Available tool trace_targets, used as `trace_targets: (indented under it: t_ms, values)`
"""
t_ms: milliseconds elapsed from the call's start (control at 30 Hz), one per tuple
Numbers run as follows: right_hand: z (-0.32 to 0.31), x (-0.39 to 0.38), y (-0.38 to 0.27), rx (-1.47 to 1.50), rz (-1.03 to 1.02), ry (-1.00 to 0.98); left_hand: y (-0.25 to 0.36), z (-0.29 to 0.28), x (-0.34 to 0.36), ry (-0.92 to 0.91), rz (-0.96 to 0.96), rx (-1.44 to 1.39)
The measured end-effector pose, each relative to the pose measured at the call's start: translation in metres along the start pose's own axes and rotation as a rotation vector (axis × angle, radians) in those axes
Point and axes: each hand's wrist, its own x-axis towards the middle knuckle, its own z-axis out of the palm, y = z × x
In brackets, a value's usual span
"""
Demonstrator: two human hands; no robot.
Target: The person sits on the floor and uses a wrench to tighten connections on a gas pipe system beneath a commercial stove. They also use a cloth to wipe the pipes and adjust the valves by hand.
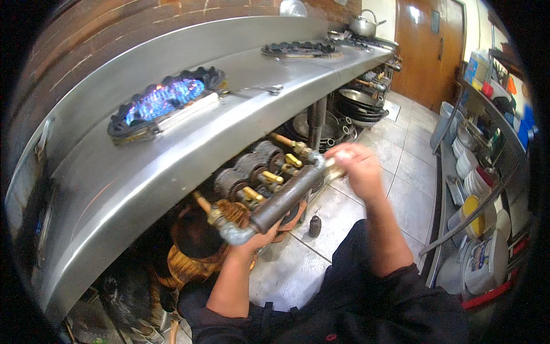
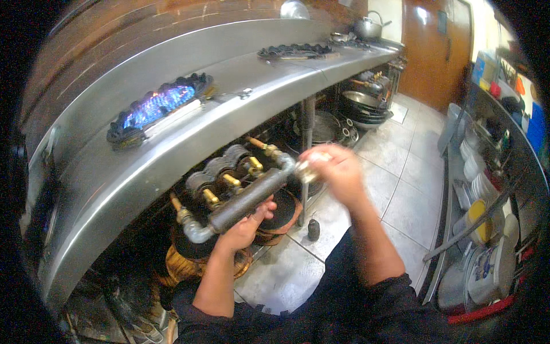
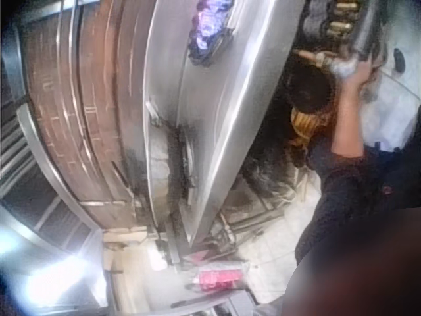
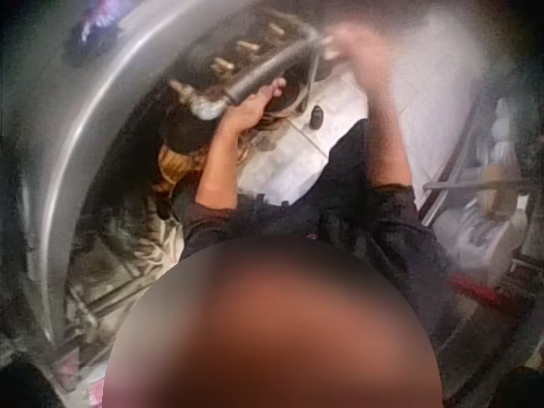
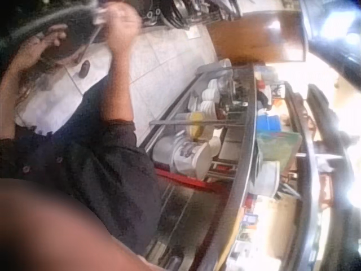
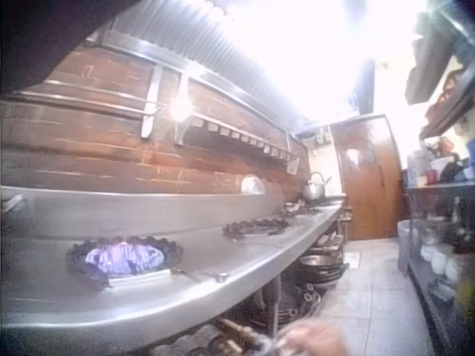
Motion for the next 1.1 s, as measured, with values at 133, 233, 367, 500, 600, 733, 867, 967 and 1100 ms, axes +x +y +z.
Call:
trace_targets:
  t_ms: [133, 233, 367, 500, 600, 733, 867, 967, 1100]
  values:
    - [0.06, -0.028, 0.086, 0.147, 0.079, -0.088, 0.001, 0.029, 0.002, 0.123, 0.095, 0.171]
    - [0.081, -0.033, 0.134, 0.198, 0.12, 0.025, 0.001, 0.052, 0.009, 0.246, -0.032, -0.016]
    - [0.078, -0.033, 0.162, -0.094, -0.044, 0.049, -0.025, 0.083, 0.003, 0.325, -0.23, -0.339]
    - [0.077, -0.031, 0.195, -0.3, -0.183, 0.022, -0.067, 0.075, -0.002, 0.279, -0.176, 0.207]
    - [0.094, -0.04, 0.199, -0.136, -0.021, -0.037, -0.066, 0.072, 0.002, 0.352, -0.09, 0.371]
    - [0.089, -0.043, 0.186, 0.036, 0.279, -0.297, -0.052, 0.059, 0.005, 0.352, -0.137, 0.423]
    - [0.086, -0.035, 0.13, 0.267, 0.578, -0.403, -0.064, 0.028, -0.001, 0.318, -0.316, 0.535]
    - [0.082, -0.038, 0.182, 0.513, 0.77, -0.195, -0.033, 0.037, 0.005, 0.258, -0.251, 0.482]
    - [0.098, -0.045, 0.194, 0.641, 0.626, -0.222, -0.038, 0.061, 0.007, 0.43, 0.182, 0.671]
